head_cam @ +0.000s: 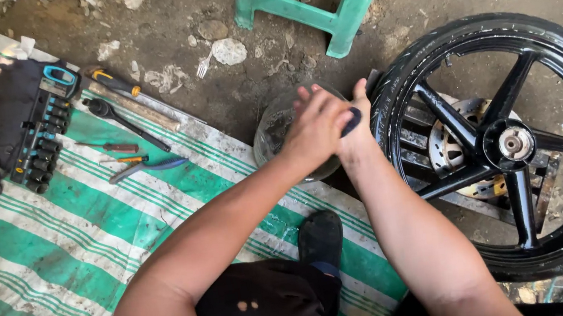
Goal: Cleaning a motorcycle wheel rim and spokes using a cloth and cleaning solution
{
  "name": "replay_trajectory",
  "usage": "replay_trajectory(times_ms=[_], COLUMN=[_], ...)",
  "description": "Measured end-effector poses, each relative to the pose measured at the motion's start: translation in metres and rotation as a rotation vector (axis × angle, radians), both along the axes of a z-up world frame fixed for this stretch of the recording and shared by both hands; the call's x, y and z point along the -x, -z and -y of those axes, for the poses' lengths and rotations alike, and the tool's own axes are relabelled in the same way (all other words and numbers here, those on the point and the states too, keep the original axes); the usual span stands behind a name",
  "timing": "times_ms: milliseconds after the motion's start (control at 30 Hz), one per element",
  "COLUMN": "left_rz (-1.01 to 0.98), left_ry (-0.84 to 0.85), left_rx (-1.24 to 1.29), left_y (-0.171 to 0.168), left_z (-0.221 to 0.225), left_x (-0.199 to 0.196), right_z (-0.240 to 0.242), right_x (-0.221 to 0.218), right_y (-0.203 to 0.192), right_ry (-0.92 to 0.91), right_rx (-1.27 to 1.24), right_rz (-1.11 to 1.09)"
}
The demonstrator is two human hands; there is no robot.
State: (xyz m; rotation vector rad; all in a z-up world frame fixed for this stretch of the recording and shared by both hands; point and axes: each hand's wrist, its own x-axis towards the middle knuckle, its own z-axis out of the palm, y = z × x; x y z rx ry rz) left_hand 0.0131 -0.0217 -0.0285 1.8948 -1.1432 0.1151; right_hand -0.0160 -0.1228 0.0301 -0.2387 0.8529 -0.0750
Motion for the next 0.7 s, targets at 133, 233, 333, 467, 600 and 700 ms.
replay_trajectory(times_ms=[133, 233, 333, 467, 600, 700], left_rz=[-0.030, -0.077, -0.081, 0.080, 0.146, 0.121], left_ry=[-0.017, -0.050, 0.026, 0.080, 0.205, 0.273], left_rx=[0.022, 0.008, 0.031, 0.097, 0.202, 0.263], left_y=[-0.037, -0.056, -0.085, -0.058, -0.076, -0.116], left_z=[-0.024, -0.028, -0.031, -0.014, -0.012, -0.015], left_x=[-0.014, -0.012, 0.000, 0.007, 0.009, 0.012], right_z=[-0.037, -0.040, -0.027, 0.014, 0.022, 0.030], right_x=[0.014, 0.024, 0.028, 0.021, 0.018, 0.008], right_y=[-0.073, -0.103, -0.090, -0.012, -0.015, -0.012], right_ry=[0.125, 0.080, 0.040, -0.103, -0.218, -0.165], right_rx=[-0.138, -0.147, -0.210, -0.021, 0.066, 0.035], right_rz=[0.098, 0.226, 0.370, 0.417, 0.525, 0.439])
